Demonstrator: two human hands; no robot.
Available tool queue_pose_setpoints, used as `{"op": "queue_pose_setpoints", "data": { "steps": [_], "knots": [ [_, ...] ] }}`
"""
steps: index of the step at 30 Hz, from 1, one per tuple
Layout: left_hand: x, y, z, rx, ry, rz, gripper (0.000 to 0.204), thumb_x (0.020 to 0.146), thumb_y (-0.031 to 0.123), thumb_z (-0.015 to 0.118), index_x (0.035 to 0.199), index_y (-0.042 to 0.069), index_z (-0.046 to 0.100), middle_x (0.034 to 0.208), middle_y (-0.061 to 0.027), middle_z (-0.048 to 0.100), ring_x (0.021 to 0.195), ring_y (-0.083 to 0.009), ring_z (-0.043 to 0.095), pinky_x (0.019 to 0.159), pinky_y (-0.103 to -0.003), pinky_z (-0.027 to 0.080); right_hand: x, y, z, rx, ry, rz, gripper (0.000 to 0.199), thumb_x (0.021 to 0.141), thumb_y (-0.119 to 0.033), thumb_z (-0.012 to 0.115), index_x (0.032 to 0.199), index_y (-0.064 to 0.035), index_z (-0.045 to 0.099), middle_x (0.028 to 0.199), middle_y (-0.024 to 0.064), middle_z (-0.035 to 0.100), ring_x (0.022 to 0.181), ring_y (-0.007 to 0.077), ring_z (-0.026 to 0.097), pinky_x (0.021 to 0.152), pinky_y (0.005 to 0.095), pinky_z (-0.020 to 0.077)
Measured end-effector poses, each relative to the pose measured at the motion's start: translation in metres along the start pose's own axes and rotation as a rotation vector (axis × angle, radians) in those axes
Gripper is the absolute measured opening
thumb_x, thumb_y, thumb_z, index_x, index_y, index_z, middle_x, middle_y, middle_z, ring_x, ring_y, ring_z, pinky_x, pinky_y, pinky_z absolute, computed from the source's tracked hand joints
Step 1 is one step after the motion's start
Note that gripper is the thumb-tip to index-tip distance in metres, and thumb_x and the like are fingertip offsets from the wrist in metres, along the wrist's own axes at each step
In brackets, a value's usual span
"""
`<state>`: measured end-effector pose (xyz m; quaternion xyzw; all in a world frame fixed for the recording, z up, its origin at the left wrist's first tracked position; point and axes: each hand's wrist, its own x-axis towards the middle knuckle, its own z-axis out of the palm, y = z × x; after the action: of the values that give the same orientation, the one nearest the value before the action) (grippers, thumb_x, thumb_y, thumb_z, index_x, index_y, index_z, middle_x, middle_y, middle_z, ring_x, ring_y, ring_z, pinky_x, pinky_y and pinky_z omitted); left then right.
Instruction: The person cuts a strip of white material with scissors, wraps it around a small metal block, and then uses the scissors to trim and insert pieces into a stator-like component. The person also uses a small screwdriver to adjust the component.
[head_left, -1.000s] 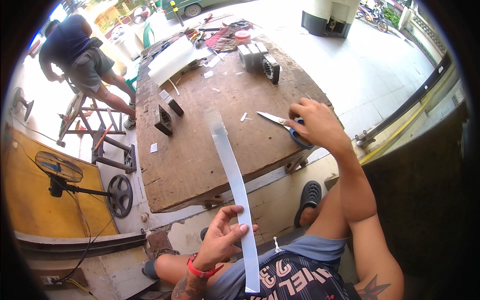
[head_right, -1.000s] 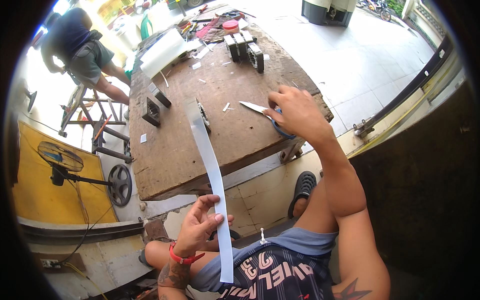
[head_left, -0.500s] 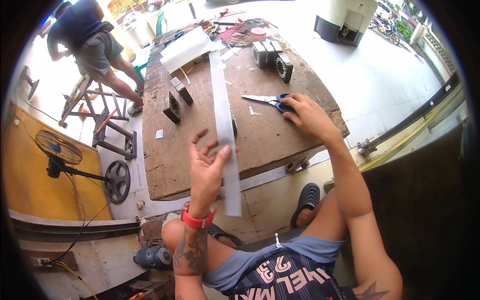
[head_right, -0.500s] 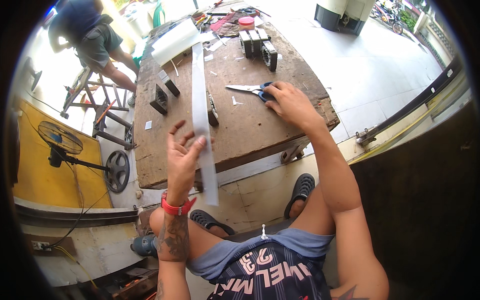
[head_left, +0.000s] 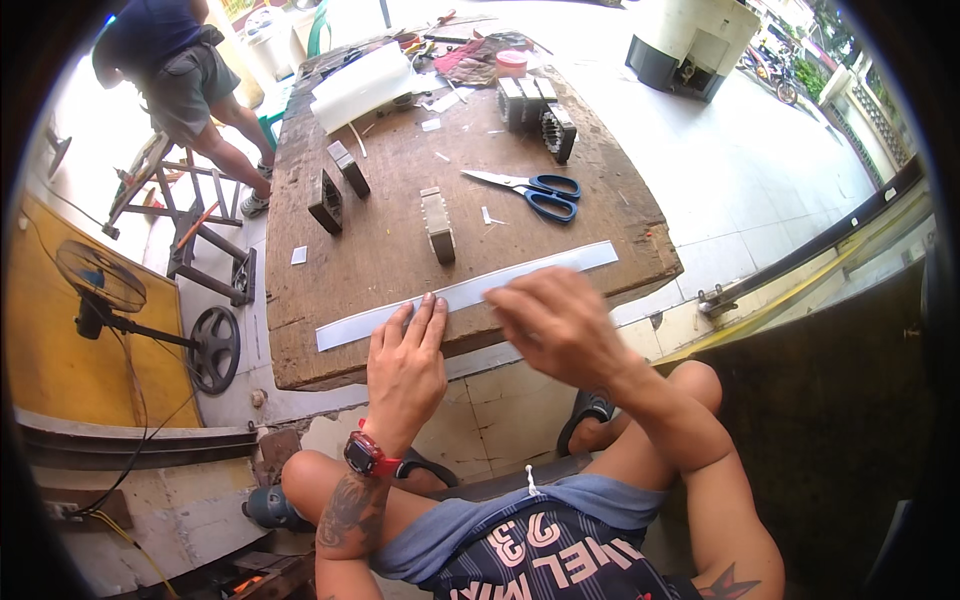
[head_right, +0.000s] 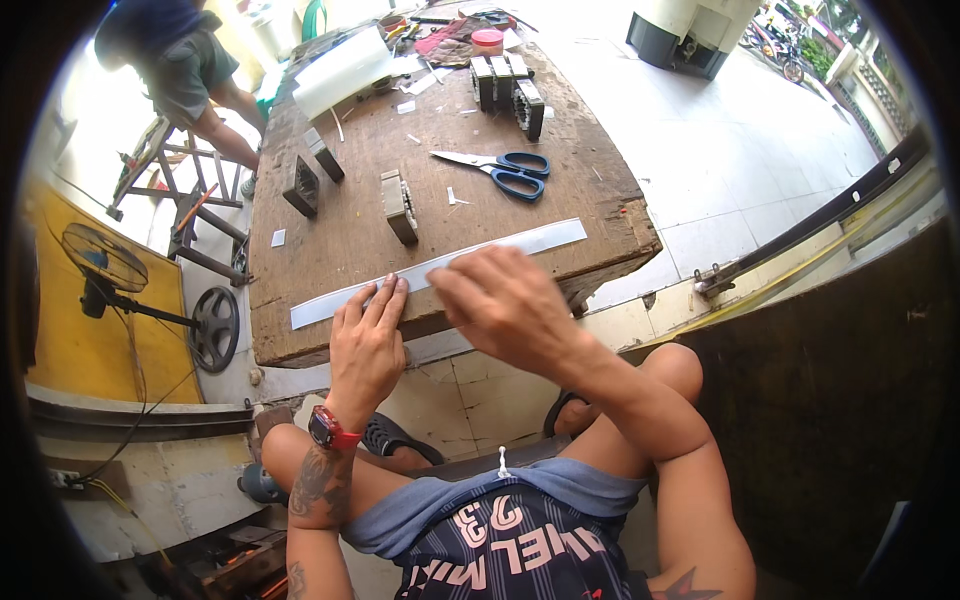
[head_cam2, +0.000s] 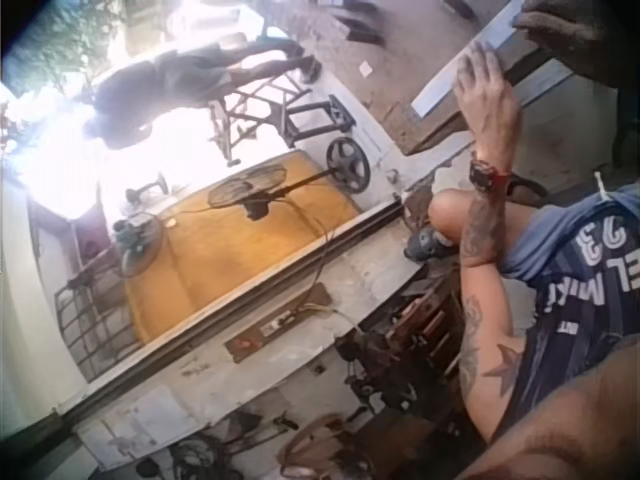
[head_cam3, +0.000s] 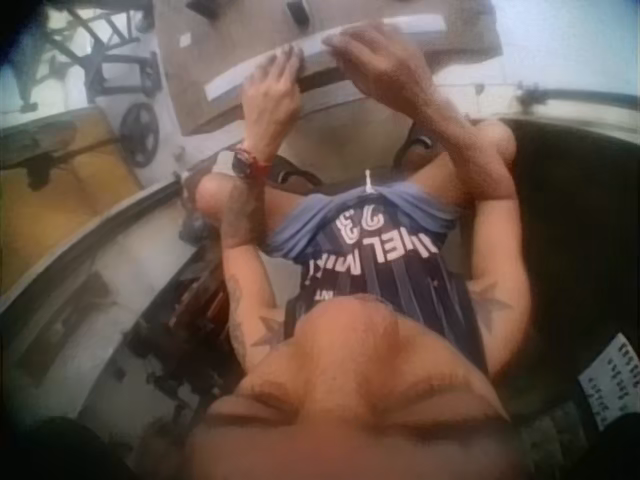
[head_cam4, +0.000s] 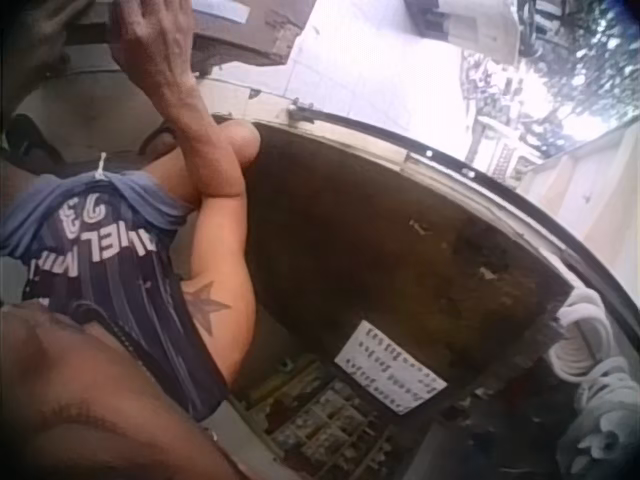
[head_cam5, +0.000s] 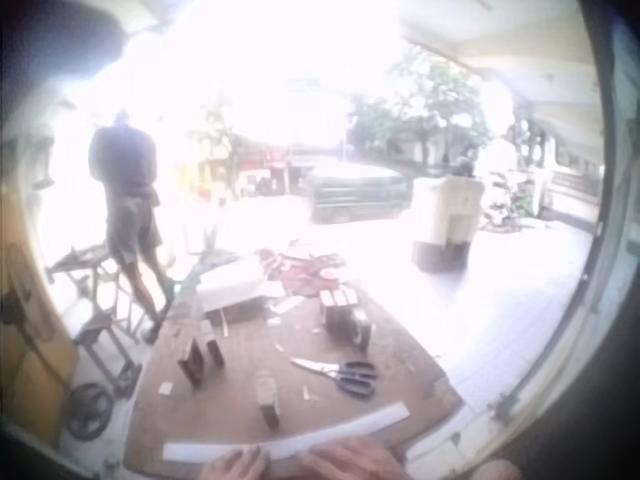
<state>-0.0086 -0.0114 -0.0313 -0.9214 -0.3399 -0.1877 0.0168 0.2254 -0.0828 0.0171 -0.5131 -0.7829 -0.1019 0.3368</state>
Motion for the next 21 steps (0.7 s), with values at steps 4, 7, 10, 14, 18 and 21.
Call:
{"op": "queue_pose_setpoints", "data": {
  "steps": [4, 7, 10, 14, 18, 21],
  "knots": [
    [0.001, 0.004, -0.003, -0.156, -0.004, 0.015, 0.054, 0.089, 0.007, 0.063, 0.143, 0.003, 0.062, 0.147, -0.0155, 0.062, 0.134, -0.0347, 0.055, 0.113, -0.046, 0.042, -0.011, 0.002, 0.049, -0.093, -0.159, 0.018, 0.044, 0.096, -0.037, 0.072, 0.127, -0.0065, 0.068, 0.125, 0.0108, 0.067, 0.116, 0.0298, 0.065, 0.107, 0.0445, 0.0482],
    [-0.012, -0.007, -0.01, -0.192, 0.07, -0.088, 0.049, 0.093, 0.015, 0.07, 0.141, 0.004, 0.064, 0.143, -0.0163, 0.063, 0.135, -0.0349, 0.054, 0.113, -0.047, 0.041, -0.021, 0.025, 0.042, -0.144, -0.239, 0.075, 0.046, 0.098, -0.046, 0.068, 0.125, -0.0091, 0.069, 0.123, 0.0098, 0.068, 0.118, 0.0289, 0.063, 0.116, 0.0482, 0.0414],
    [-0.036, -0.022, -0.017, -0.056, 0.153, -0.197, 0.046, 0.095, 0.023, 0.075, 0.138, 0.008, 0.068, 0.14, -0.014, 0.065, 0.133, -0.0343, 0.055, 0.113, -0.048, 0.042, -0.025, 0.047, 0.016, -0.156, -0.272, 0.155, 0.04, 0.098, -0.044, 0.07, 0.12, -0.0103, 0.072, 0.119, 0.0096, 0.069, 0.117, 0.0277, 0.063, 0.116, 0.0472, 0.0411],
    [-0.049, -0.03, -0.013, -0.089, 0.161, -0.149, 0.04, 0.093, 0.02, 0.077, 0.132, 0.011, 0.071, 0.131, -0.0082, 0.068, 0.124, -0.0312, 0.059, 0.108, -0.046, 0.046, -0.015, 0.036, 0.011, -0.059, -0.223, 0.114, 0.033, 0.094, -0.038, 0.076, 0.113, -0.0109, 0.074, 0.114, 0.0088, 0.07, 0.113, 0.028, 0.064, 0.11, 0.0461, 0.0441],
    [-0.047, -0.03, -0.009, -0.13, 0.21, -0.113, 0.035, 0.09, 0.014, 0.078, 0.125, 0.011, 0.073, 0.118, -0.0059, 0.069, 0.113, -0.0283, 0.062, 0.099, -0.043, 0.048, 0.003, -0.009, 0.05, 0.148, -0.161, -0.068, 0.028, 0.09, -0.03, 0.08, 0.108, -0.0098, 0.073, 0.107, 0.0067, 0.069, 0.107, 0.026, 0.064, 0.099, 0.0418, 0.0502],
    [-0.045, -0.027, -0.011, -0.128, 0.21, -0.085, 0.03, 0.088, 0.011, 0.078, 0.118, 0.011, 0.074, 0.109, -0.0047, 0.068, 0.106, -0.0262, 0.062, 0.093, -0.042, 0.049, 0.014, -0.023, 0.078, 0.167, -0.177, -0.149, 0.02, 0.091, -0.024, 0.076, 0.104, -0.0096, 0.072, 0.102, 0.0059, 0.067, 0.104, 0.025, 0.064, 0.095, 0.0395, 0.0514]
  ]
}}
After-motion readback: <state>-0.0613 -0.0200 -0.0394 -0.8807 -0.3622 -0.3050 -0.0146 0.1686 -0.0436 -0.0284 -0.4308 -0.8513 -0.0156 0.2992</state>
